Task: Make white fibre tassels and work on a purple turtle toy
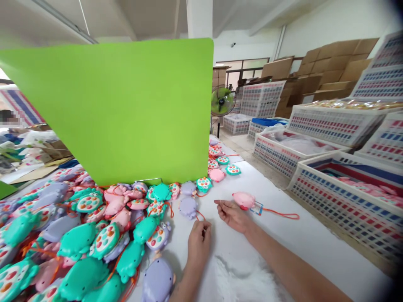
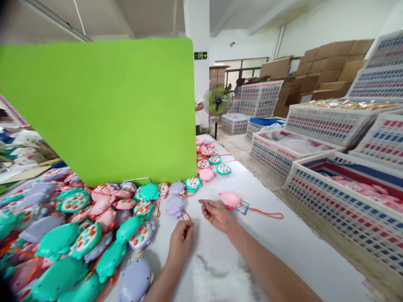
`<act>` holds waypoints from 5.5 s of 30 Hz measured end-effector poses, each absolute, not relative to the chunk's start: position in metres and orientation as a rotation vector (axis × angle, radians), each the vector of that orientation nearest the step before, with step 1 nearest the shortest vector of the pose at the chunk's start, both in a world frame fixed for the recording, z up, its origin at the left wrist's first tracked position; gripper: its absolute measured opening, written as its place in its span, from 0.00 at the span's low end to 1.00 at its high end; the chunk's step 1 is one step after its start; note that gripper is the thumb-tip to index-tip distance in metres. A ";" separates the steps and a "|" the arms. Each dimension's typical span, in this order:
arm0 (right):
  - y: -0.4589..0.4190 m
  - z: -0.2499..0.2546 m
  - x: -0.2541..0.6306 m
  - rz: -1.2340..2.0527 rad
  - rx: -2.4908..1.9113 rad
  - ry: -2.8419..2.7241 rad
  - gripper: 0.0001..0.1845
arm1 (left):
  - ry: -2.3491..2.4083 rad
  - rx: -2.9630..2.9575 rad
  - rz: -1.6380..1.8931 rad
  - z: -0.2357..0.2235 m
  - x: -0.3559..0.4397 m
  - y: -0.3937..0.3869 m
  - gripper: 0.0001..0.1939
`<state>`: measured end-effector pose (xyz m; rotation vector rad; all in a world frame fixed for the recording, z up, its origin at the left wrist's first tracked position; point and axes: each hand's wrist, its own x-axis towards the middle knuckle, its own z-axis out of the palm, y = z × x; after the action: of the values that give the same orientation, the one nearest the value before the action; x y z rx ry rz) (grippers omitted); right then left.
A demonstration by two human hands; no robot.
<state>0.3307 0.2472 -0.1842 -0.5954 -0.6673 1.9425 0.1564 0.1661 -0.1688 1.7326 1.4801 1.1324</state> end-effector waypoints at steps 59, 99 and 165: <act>0.247 -0.177 0.331 2.032 -0.528 -0.635 0.10 | 1.495 1.568 1.017 -0.165 0.156 0.163 0.13; 0.249 -0.179 0.333 2.029 -0.470 -0.701 0.08 | 1.523 1.671 1.010 -0.160 0.155 0.164 0.13; 0.264 -0.181 0.354 1.918 -0.464 -0.606 0.11 | 1.458 2.422 -0.307 -0.109 0.205 0.113 0.10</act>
<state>0.3537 0.2645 -0.1815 -0.4644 -0.6064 1.9181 0.2051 0.1134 -0.1087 2.4217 1.4585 -0.3070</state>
